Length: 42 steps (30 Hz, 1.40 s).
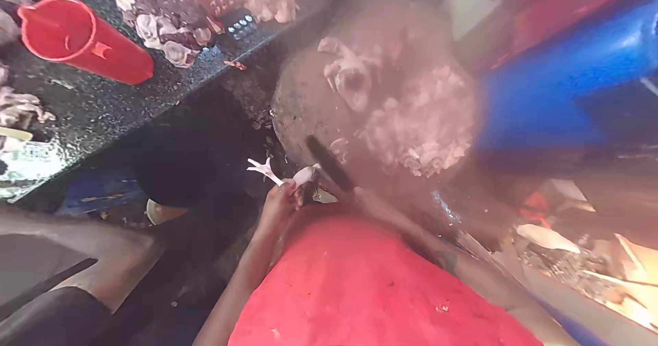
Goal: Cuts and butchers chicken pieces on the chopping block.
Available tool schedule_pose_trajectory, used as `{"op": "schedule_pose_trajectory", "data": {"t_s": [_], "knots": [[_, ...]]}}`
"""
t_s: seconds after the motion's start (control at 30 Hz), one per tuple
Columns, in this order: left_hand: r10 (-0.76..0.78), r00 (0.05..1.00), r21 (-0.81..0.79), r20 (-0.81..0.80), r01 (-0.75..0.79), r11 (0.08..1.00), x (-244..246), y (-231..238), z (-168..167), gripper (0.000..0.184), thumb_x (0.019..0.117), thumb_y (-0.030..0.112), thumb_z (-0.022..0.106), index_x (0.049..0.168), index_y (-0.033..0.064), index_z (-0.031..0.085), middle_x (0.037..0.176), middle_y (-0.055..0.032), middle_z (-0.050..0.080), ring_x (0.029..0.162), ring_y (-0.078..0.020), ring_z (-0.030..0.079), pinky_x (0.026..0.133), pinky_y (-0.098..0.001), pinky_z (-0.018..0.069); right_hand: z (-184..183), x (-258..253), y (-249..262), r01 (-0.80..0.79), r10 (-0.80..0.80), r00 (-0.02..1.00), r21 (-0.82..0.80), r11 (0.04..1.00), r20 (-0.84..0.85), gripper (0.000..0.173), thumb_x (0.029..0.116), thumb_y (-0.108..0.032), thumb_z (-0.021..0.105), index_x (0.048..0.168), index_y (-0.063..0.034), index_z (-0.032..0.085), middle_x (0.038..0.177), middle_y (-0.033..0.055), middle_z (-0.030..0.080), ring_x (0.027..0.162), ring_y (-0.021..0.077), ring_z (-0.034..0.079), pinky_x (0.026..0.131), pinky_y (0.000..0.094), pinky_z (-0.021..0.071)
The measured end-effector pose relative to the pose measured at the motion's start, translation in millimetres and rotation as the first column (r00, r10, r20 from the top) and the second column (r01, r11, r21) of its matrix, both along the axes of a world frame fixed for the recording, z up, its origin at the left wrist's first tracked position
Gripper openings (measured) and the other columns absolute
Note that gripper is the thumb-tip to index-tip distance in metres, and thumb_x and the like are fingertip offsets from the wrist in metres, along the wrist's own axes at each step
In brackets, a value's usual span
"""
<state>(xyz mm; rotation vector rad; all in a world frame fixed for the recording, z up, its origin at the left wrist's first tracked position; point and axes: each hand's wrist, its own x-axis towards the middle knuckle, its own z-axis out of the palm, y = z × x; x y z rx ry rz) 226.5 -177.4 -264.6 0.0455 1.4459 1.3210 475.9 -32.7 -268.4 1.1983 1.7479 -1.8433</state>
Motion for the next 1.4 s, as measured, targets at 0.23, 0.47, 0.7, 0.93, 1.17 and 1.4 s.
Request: {"op": "schedule_pose_trajectory", "data": {"t_s": [0.23, 0.47, 0.7, 0.93, 1.17, 1.4], "knots": [[-0.366, 0.726, -0.088, -0.583, 0.391, 0.916, -4, 37, -37, 0.028, 0.0989, 0.025, 0.067, 0.117, 0.0033, 0.069, 0.110, -0.0089, 0.068, 0.099, -0.0152, 0.066, 0.092, -0.0373, 0.0552, 63, -1, 48, 0.221, -0.181, 0.975, 0.436, 0.873, -0.133, 0.052, 0.1114, -0.043, 0.028, 0.111, -0.0024, 0.060, 0.074, 0.0057, 0.053, 0.062, 0.0168, 0.053, 0.061, 0.0378, 0.0495], [-0.356, 0.724, -0.163, -0.591, 0.325, 0.932, 14, 39, -57, 0.026, 0.0997, 0.026, 0.067, 0.115, 0.0054, 0.069, 0.104, -0.0072, 0.072, 0.086, -0.0144, 0.070, 0.083, -0.0378, 0.0606, 56, -14, 5, 0.273, 0.066, 0.899, 0.670, 0.690, -0.434, 0.071, 0.1066, -0.059, 0.029, 0.106, 0.0011, 0.066, 0.077, 0.0087, 0.064, 0.067, 0.0143, 0.063, 0.063, 0.0347, 0.0562], [-0.270, 0.892, -0.157, -0.362, 0.227, 0.961, 30, 26, -50, 0.025, 0.1041, 0.021, 0.060, 0.116, 0.0010, 0.067, 0.100, -0.0076, 0.074, 0.088, -0.0144, 0.072, 0.085, -0.0355, 0.0611, 46, -7, 32, 0.002, -0.048, 0.995, 0.471, 0.882, 0.086, 0.053, 0.1108, -0.046, 0.034, 0.118, -0.0020, 0.062, 0.090, 0.0150, 0.065, 0.083, 0.0285, 0.065, 0.080, 0.0515, 0.0540], [-0.260, 0.964, -0.038, -0.060, 0.259, 0.965, 75, 25, -50, 0.032, 0.1055, 0.016, 0.057, 0.131, -0.0036, 0.058, 0.103, -0.0118, 0.074, 0.092, -0.0187, 0.074, 0.085, -0.0349, 0.0628, 114, -17, 5, 0.397, -0.092, 0.813, 0.431, 0.810, -0.575, 0.070, 0.1014, -0.071, 0.028, 0.101, -0.0087, 0.059, 0.066, -0.0059, 0.046, 0.053, 0.0017, 0.044, 0.048, 0.0217, 0.0411], [-0.283, 0.926, -0.097, -0.249, 0.267, 0.959, 64, 19, -47, 0.029, 0.1057, 0.019, 0.057, 0.126, -0.0005, 0.063, 0.101, -0.0084, 0.073, 0.088, -0.0152, 0.073, 0.084, -0.0348, 0.0617, 12, 5, 0, -0.057, 0.017, 0.992, 0.316, 0.947, 0.129, 0.058, 0.1112, -0.047, 0.031, 0.123, -0.0007, 0.062, 0.098, 0.0189, 0.066, 0.093, 0.0318, 0.066, 0.089, 0.0552, 0.0517], [-0.187, 0.925, -0.011, -0.329, 0.195, 0.981, 25, 12, -50, 0.013, 0.1013, 0.010, 0.057, 0.111, 0.0018, 0.061, 0.088, -0.0010, 0.067, 0.077, -0.0090, 0.066, 0.076, -0.0299, 0.0583, 101, -17, 1, 0.223, 0.055, 0.883, 0.521, 0.824, -0.466, 0.078, 0.1023, -0.071, 0.023, 0.107, -0.0044, 0.063, 0.071, -0.0014, 0.054, 0.058, 0.0052, 0.051, 0.052, 0.0260, 0.0465]]}}
